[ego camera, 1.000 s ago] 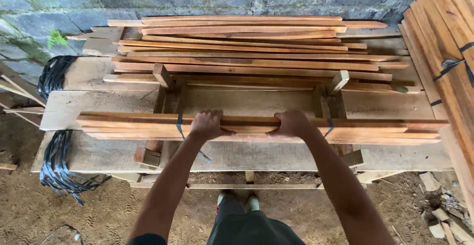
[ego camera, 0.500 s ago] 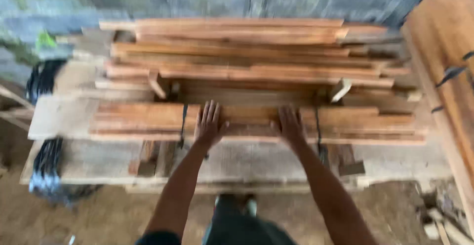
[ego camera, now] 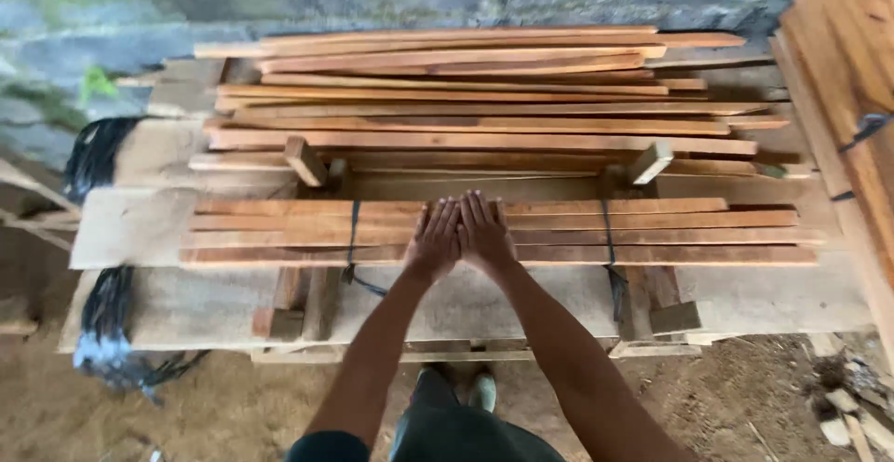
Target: Bundling several long wooden slats together using plastic ties.
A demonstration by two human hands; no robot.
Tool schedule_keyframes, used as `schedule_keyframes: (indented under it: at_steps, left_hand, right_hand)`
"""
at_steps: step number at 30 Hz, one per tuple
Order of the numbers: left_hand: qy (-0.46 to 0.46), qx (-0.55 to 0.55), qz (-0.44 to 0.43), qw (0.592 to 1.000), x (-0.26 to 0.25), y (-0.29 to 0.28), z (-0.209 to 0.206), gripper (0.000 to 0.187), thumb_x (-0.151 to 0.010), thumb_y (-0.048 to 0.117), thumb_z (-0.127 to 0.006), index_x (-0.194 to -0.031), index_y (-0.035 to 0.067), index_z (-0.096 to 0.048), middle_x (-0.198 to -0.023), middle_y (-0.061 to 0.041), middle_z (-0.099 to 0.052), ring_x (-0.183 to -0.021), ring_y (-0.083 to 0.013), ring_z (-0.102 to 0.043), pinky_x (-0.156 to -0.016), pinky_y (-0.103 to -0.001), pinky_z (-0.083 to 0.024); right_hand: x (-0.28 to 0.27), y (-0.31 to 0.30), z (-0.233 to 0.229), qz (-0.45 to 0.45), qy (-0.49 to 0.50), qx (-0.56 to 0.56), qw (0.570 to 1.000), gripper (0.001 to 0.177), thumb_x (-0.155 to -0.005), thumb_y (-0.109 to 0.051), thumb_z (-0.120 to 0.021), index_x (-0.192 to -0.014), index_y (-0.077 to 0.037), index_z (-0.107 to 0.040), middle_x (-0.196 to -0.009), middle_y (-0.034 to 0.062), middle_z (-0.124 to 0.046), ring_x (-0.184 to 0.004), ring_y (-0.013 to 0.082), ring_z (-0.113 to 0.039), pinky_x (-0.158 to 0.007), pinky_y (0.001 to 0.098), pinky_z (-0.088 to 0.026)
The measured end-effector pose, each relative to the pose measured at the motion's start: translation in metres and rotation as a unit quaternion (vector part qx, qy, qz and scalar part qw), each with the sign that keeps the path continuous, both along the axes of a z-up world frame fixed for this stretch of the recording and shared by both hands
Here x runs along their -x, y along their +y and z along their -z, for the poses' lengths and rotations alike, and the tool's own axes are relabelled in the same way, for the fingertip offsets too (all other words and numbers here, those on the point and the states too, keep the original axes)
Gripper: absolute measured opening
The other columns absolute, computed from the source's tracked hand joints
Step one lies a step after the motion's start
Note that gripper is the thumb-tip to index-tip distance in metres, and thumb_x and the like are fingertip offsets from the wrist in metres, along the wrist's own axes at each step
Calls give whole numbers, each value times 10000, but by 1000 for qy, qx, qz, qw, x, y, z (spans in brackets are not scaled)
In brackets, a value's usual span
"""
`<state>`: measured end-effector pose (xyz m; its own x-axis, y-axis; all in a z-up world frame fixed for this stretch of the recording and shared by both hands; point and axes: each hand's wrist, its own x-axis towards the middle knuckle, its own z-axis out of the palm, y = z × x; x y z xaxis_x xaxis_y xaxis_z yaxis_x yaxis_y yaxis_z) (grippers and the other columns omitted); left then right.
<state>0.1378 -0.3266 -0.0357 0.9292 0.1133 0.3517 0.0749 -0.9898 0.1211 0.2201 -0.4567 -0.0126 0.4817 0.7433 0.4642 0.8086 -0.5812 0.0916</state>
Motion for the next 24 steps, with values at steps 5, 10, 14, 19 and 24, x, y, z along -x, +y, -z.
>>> schedule_keyframes:
  at_steps: [5, 10, 14, 19, 24]
  left_hand:
    - [-146, -55, 51, 986, 2, 8, 23, 746, -861, 337, -494, -1573, 116, -450, -1597, -113, -472, -1474, -272, -444, -1236, -540, -260]
    - [-47, -33, 53, 997, 32, 67, -3, 694, -935, 556, -541, -1536, 212, -495, -1577, -127, -469, -1420, -330, -442, -1195, -549, -280]
    - [-27, -71, -42, 996, 89, 115, -4, 702, -975, 665, -478, -1596, 341, -430, -1641, -77, -420, -1500, -330, -399, -1210, -521, -328]
    - [80, 23, -99, 992, 92, 100, -21, 687, -1001, 679, -408, -1618, 385, -343, -1696, -77, -298, -1561, -333, -261, -1267, -568, -204]
    - [111, 39, -119, 986, 90, 92, -22, 655, -1035, 644, -359, -1639, 404, -274, -1715, -96, -241, -1583, -333, -199, -1277, -569, -162]
  right_hand:
    - [3, -19, -1, -55, -36, -51, 997, 705, -942, -517, -531, -1533, -135, -504, -1544, 125, -529, -1444, 288, -473, -1178, 539, -285]
    - [-40, -103, -18, -104, 0, -64, 992, 525, -969, -382, -622, -1442, -156, -596, -1465, 147, -587, -1375, 371, -531, -1137, 606, -334]
    - [-55, -176, -59, 40, 128, 66, 989, 638, -1061, -594, -375, -1523, -171, -494, -1591, 114, -468, -1482, 338, -421, -1197, 542, -300]
    - [-53, -191, -43, 146, 194, 145, 959, 795, -1037, -692, -267, -1665, -207, -225, -1721, 91, -226, -1593, 270, -191, -1317, 450, -100]
    - [-42, -192, -68, 116, 198, 132, 964, 1011, -912, -812, -417, -1661, -157, -237, -1709, 142, -238, -1588, 314, -194, -1311, 482, -94]
